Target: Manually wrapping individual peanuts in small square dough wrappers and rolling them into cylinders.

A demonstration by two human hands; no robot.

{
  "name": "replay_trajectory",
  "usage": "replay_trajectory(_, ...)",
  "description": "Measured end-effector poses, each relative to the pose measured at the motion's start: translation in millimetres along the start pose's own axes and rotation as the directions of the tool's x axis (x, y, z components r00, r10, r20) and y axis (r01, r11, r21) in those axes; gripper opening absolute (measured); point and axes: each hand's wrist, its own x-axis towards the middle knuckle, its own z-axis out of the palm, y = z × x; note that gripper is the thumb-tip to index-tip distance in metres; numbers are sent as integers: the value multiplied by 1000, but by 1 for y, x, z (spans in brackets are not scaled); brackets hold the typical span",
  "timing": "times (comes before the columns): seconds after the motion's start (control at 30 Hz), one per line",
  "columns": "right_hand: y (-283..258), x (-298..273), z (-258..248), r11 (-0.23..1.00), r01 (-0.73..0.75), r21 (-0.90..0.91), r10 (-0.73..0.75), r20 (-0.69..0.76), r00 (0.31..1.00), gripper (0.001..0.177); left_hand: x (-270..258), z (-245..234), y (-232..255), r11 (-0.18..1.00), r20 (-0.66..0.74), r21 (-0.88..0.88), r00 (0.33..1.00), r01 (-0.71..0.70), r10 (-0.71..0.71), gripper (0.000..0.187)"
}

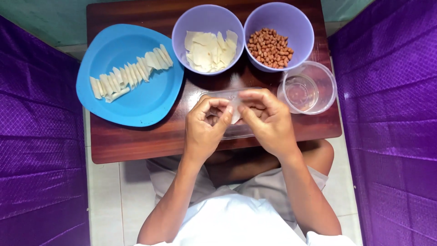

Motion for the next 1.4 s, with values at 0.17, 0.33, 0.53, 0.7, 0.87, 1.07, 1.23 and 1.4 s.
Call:
replay_trajectory(0.17, 9, -9, -8, 995, 86, -49, -85, 32, 996, 15, -3, -5, 9, 1000, 52, 13, 998, 25, -26, 14)
replay_trajectory(0.33, 14, -15, -3, 988, 135, -75, -133, 36, 991, 16, -9, -5, 12, 995, 41, -14, 994, 99, -98, 18)
replay_trajectory(0.53, 24, -20, 1, 998, 21, 54, -17, -70, 997, 25, -20, -1, 0, 978, -11, -127, 986, 163, -165, 22)
replay_trajectory(0.7, 16, -26, 6, 999, -34, 15, 36, -86, 996, 20, -20, 1, 0, 979, -5, -116, 985, 169, -170, 19)
replay_trajectory(0.87, 37, -26, -1, 983, -101, 151, 115, -83, 990, 16, -18, -3, -8, 986, 27, -55, 987, 157, -155, 24)
replay_trajectory(1.07, 24, -28, -1, 904, -238, 354, 265, -29, 964, 20, -20, -9, 6, 988, 83, -11, 984, 156, -155, 20)
replay_trajectory(1.23, 17, -28, -6, 992, -74, 101, 82, -70, 994, 9, -19, -11, 17, 1000, 82, 17, 997, -15, 13, 13)
replay_trajectory(1.4, 23, -32, -7, 982, -49, 183, 66, -90, 994, 18, -21, -12, 17, 995, 55, 11, 993, -102, 101, 12)
